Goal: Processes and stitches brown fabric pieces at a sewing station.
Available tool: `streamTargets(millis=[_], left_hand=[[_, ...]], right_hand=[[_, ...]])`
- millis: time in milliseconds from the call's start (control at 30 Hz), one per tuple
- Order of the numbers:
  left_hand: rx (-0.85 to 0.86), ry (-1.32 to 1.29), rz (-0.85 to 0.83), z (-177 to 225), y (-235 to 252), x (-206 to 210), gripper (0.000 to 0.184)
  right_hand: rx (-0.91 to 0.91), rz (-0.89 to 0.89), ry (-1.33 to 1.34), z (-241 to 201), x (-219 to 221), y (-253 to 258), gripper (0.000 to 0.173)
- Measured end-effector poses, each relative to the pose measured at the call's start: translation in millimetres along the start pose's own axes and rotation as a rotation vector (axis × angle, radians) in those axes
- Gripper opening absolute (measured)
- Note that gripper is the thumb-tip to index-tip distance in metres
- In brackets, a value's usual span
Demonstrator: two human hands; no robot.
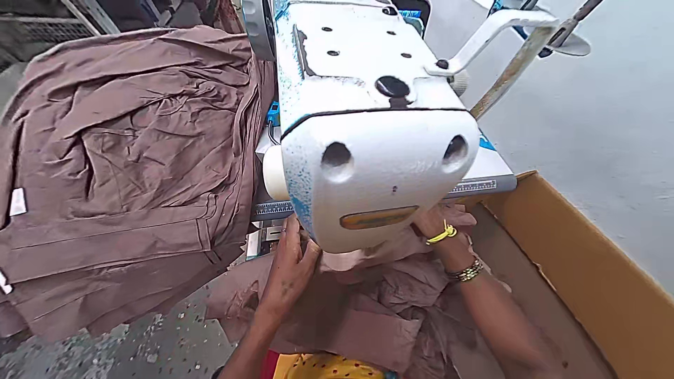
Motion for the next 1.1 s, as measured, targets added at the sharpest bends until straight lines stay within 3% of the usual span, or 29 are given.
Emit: streamTargets(millis=[100,300,433,500,567,633,700,800,1000,1100], left_hand=[[-0.016,-0.077,0.036,-6.2,-3.6,4.4,0.059],[-0.054,-0.185,-0.001,-6.6,-2.4,4.1,0.055],[-0.066,-0.128,0.029,-1.8,2.1,2.2,0.051],[-0.043,-0.017,0.039,1.1,3.2,-0.8,0.039],[0.093,0.115,0.058,10.3,-8.4,-5.5,0.026],[0.338,0.177,-0.001,25.4,-34.9,-7.6,0.036],[0.461,0.171,-0.112,31.5,-56.0,-4.5,0.039],[0.441,0.201,-0.075,25.0,-58.7,-7.6,0.036],[0.362,0.021,-0.184,11.3,-58.0,-23.0,0.034],[0.386,0.059,-0.182,10.5,-55.3,-16.9,0.035]], right_hand=[[0.001,0.089,0.022,4.2,0.9,-4.1,0.017],[0.169,0.344,0.22,14.2,-24.6,-19.8,0.018],[0.161,0.362,0.327,-2.7,-38.3,-15.9,0.017],[0.148,0.337,0.34,-21.3,-47.0,-6.6,0.015],[0.02,0.346,0.267,-46.8,-55.0,-0.2,0.014],[-0.238,0.373,0.191,-78.4,-54.5,-3.4,0.018],[-0.423,0.32,0.191,-107.5,-43.2,-10.1,0.024],[-0.385,0.194,0.244,-118.3,-39.9,-5.8,0.025],[-0.598,0.35,0.084,-118.2,-42.0,-15.8,0.018],[-0.484,0.318,0.217,-104.4,-39.9,-8.9,0.018]])
Point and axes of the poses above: each hand's wrist, its own y-axis towards the middle knuckle, its own x-axis out of the palm, z = x × y, the point moved 5 cm from there along y, towards the middle knuckle, and after that the axes turned 13 degrees about -x, right-handed, at the moved point
